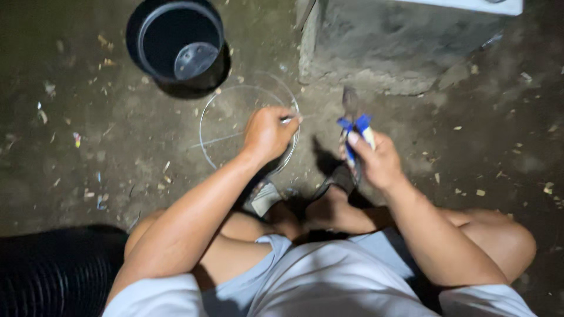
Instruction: The person sits on the floor and uses pliers to cut and bend a length of thin metal wire. They form loops and hooks at the ends of the wire segments, then attach a small plastic clip to one of the hooks.
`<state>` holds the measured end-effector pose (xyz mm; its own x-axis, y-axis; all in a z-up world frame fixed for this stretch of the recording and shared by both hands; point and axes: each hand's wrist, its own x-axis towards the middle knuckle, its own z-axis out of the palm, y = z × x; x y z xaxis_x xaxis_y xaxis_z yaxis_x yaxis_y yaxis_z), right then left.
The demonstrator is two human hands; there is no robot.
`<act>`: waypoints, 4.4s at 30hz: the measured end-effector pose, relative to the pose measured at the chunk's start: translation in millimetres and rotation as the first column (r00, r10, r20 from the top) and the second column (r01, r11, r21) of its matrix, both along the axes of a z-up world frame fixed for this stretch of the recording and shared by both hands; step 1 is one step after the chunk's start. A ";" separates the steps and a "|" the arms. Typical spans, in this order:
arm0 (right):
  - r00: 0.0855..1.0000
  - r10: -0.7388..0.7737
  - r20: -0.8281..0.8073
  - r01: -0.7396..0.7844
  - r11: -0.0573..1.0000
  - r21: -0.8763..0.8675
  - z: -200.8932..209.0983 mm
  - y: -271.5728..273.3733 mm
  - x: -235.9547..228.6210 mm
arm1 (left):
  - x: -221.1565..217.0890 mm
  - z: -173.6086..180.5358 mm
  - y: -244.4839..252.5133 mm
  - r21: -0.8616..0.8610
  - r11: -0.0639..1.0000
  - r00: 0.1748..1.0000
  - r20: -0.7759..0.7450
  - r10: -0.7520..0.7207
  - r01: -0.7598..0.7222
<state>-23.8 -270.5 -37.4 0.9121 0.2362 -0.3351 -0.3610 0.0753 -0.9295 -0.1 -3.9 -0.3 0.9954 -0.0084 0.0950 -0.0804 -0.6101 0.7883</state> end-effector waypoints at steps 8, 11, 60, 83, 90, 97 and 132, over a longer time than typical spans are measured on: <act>0.998 0.012 -0.064 0.005 0.966 0.260 -32.0 39.2 -66.4 | -6.2 8.2 -13.5 0.003 0.999 0.998 -0.038 0.048 -0.048; 0.998 0.000 -0.064 0.005 0.998 0.070 -35.7 48.0 -70.3 | -10.2 10.2 -11.9 -0.008 0.999 0.999 -0.032 0.041 -0.042; 0.829 0.154 0.538 0.155 0.861 -0.484 -39.4 103.8 -67.9 | -20.6 2.7 -19.9 0.360 0.904 0.939 0.159 -0.305 0.232; 0.904 -0.218 0.369 0.166 0.972 0.166 43.2 -33.3 33.5 | 1.8 42.5 80.0 -0.555 0.832 0.937 -0.302 -0.173 -0.026; 0.951 -0.034 0.307 0.035 0.999 0.002 42.8 -29.1 52.9 | -4.5 49.2 88.1 -0.866 0.499 0.955 -0.182 -0.235 -0.042; 0.888 0.432 0.155 -0.373 0.876 -0.307 59.3 -13.3 21.8 | 5.7 43.9 97.5 -0.955 0.258 0.989 -0.132 0.066 -0.145; 0.677 0.461 0.573 0.241 0.597 -0.765 120.2 21.7 -67.3 | 3.0 37.2 107.5 -0.936 0.297 0.947 -0.096 0.306 -0.191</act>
